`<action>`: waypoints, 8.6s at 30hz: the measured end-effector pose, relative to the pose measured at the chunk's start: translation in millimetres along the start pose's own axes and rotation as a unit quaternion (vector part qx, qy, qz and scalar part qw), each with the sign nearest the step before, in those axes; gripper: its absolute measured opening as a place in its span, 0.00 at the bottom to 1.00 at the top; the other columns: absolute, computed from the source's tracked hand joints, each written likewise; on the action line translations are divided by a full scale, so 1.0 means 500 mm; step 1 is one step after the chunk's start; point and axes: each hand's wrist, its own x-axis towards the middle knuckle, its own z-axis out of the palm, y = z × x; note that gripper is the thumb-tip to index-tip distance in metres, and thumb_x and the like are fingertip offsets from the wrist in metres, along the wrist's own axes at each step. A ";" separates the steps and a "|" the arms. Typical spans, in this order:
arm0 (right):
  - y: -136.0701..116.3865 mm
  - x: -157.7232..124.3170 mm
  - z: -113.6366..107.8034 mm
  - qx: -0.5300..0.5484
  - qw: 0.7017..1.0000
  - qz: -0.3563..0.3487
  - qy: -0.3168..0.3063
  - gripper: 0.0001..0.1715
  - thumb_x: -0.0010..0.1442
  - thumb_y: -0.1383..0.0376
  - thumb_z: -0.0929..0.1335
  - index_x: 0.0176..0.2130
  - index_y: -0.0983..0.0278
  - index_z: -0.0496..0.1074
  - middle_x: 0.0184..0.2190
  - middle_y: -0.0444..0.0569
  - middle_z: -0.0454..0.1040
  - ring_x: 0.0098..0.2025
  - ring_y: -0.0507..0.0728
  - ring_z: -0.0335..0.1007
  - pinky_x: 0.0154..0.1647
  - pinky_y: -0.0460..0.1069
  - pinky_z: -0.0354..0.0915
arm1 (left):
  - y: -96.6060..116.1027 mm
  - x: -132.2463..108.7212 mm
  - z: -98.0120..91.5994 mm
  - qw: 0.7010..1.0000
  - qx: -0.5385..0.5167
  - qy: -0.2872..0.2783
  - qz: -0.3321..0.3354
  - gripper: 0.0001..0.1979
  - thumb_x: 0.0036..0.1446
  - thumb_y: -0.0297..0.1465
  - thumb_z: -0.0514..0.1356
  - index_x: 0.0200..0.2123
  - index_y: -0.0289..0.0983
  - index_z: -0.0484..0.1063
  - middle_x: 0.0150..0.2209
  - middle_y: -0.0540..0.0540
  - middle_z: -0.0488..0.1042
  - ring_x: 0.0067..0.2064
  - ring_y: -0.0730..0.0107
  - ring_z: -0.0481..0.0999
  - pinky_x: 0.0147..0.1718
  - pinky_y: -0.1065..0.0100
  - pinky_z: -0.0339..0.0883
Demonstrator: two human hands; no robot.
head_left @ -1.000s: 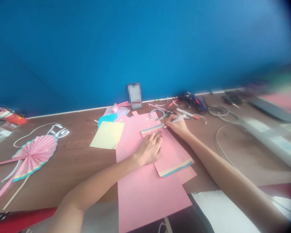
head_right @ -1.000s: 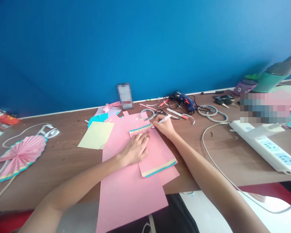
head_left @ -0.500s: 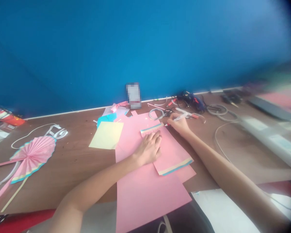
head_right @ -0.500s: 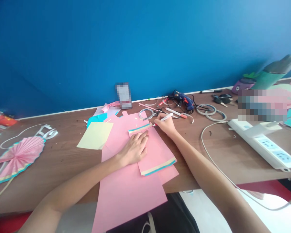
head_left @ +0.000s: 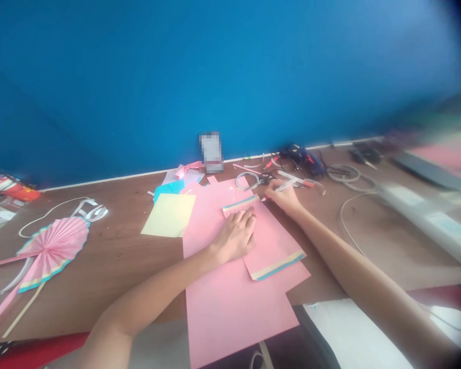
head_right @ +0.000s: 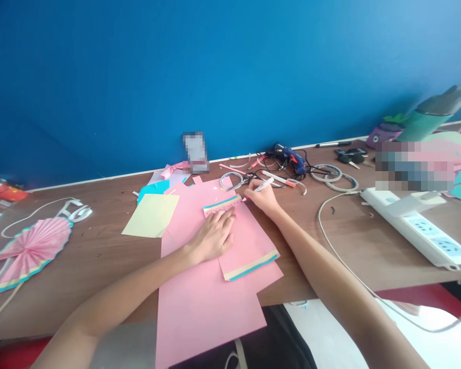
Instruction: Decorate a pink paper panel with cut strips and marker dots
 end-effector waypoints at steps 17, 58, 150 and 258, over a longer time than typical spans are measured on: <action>0.009 0.000 0.003 -0.008 0.999 -0.028 -0.023 0.10 0.44 0.68 0.66 0.18 0.62 0.60 0.15 0.39 0.61 0.22 0.50 0.55 0.25 0.47 0.52 | 0.002 0.000 -0.001 1.000 0.004 -0.002 -0.002 0.22 0.62 0.33 0.48 0.58 0.31 0.61 0.66 0.37 0.56 0.60 0.56 0.61 0.57 0.57 0.57; 0.003 -0.012 0.023 0.015 1.000 -0.024 0.011 0.13 0.48 0.63 0.69 0.21 0.61 0.60 0.17 0.40 0.65 0.23 0.51 0.60 0.26 0.47 0.56 | 0.101 0.068 0.020 0.976 0.080 -0.017 -0.203 0.25 0.64 0.32 0.48 0.60 0.24 0.62 0.60 0.21 0.62 0.58 0.40 0.65 0.43 0.52 0.67; -0.036 0.015 0.171 -0.016 0.998 -0.045 -0.041 0.11 0.46 0.67 0.67 0.20 0.61 0.58 0.17 0.38 0.59 0.22 0.50 0.54 0.24 0.47 0.51 | 0.090 0.072 0.003 0.952 0.200 -0.096 -0.210 0.35 0.57 0.41 0.56 0.55 0.14 0.65 0.55 0.14 0.65 0.55 0.29 0.68 0.35 0.54 0.71; -0.067 -0.020 0.209 -0.015 0.999 -0.004 -0.040 0.09 0.45 0.67 0.66 0.21 0.61 0.59 0.18 0.39 0.61 0.23 0.50 0.55 0.25 0.47 0.53 | 0.077 0.025 -0.024 0.946 0.182 -0.083 -0.255 0.21 0.55 0.16 0.49 0.51 0.14 0.69 0.50 0.14 0.70 0.52 0.40 0.75 0.30 0.62 0.73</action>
